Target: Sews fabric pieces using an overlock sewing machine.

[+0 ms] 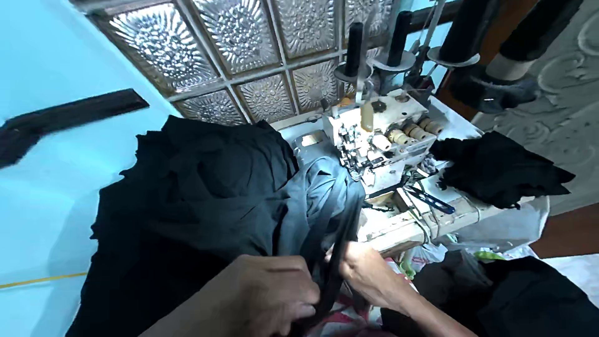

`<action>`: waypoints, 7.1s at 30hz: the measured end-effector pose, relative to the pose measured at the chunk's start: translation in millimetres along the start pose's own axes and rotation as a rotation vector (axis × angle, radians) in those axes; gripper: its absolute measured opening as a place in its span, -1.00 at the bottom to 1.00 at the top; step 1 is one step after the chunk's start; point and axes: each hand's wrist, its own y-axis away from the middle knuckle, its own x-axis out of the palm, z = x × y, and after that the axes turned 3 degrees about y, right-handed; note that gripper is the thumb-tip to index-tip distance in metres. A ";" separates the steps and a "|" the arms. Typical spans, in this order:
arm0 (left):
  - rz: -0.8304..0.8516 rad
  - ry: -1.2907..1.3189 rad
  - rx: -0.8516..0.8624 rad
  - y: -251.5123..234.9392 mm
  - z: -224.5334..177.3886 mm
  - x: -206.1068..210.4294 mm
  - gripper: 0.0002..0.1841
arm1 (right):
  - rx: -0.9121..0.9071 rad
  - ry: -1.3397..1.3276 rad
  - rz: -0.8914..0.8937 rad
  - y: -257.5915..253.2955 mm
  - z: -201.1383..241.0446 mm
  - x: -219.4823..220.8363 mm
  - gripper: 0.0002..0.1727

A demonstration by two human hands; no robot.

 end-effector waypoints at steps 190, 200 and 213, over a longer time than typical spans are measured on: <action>-0.364 -0.073 -0.138 -96.3 7.4 140.4 -0.83 | -0.383 -0.120 -0.970 -62.5 -97.9 -11.5 -0.84; -0.449 -0.269 -0.231 -106.7 44.8 126.9 -0.85 | -0.362 -0.140 -0.969 -66.8 -96.0 -11.6 -0.80; -0.357 -0.506 -0.265 -114.1 64.0 69.2 -0.73 | -0.286 -0.139 -0.803 -63.5 -94.6 -22.6 -0.74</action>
